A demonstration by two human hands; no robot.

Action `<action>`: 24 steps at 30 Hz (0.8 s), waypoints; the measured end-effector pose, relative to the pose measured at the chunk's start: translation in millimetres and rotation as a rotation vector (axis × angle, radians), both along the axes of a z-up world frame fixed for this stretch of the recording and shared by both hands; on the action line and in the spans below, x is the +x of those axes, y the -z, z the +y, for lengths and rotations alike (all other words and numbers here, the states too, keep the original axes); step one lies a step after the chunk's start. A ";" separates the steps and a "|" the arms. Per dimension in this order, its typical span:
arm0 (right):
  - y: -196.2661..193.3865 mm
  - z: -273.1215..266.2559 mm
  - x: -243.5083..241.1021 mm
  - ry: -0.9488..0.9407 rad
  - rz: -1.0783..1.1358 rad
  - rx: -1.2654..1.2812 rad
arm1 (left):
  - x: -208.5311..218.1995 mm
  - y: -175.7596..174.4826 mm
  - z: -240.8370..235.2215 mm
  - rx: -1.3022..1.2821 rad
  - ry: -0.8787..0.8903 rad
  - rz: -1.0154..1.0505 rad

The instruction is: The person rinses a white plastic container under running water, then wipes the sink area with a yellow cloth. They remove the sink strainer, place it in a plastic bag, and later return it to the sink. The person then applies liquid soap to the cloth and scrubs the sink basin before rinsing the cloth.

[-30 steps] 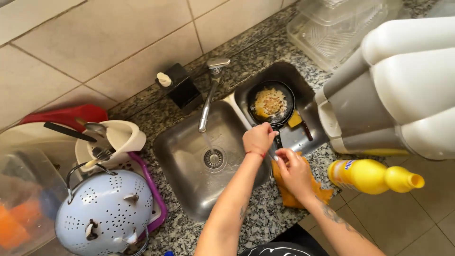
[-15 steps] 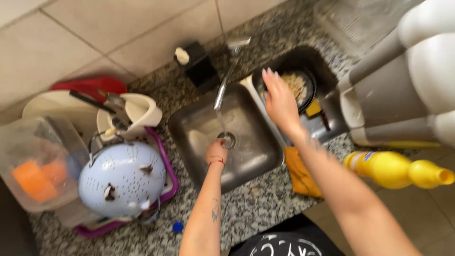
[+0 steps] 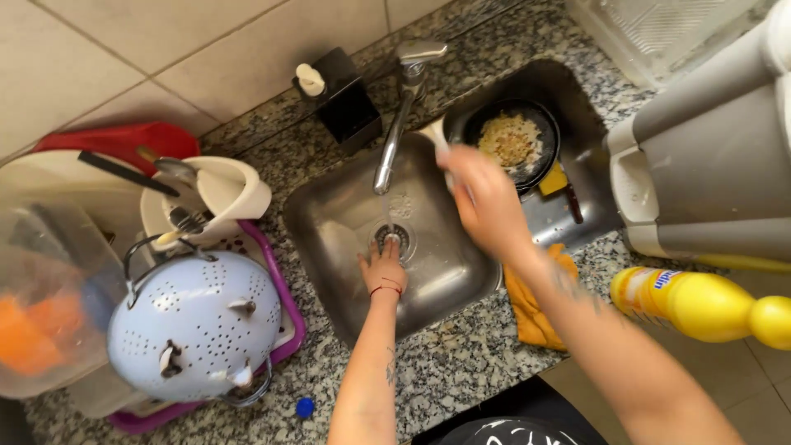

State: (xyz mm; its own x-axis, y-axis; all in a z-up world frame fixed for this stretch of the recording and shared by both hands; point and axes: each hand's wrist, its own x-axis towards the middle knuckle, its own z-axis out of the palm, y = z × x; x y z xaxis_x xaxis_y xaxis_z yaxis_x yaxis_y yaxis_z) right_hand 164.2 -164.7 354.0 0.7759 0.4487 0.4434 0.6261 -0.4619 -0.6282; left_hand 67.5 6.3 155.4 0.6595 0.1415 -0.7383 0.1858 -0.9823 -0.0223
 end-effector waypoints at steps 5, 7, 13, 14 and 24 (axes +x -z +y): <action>17.4 -113.6 -155.6 0.127 0.248 -0.143 | 8.0 3.0 -3.3 0.025 0.036 0.081; 28.2 -169.4 -208.5 0.244 0.321 -0.252 | 2.5 20.4 -11.0 0.030 0.041 0.070; 21.0 -266.5 -230.9 1.141 0.961 -0.198 | 67.3 -102.8 -82.6 -0.302 0.109 -0.793; 8.3 -262.7 -216.5 1.034 0.821 -0.066 | 84.7 -127.3 -89.3 -0.306 0.171 -0.966; 3.6 -248.2 -155.0 0.731 0.182 0.483 | 144.1 -231.4 -86.8 -0.371 0.235 -1.201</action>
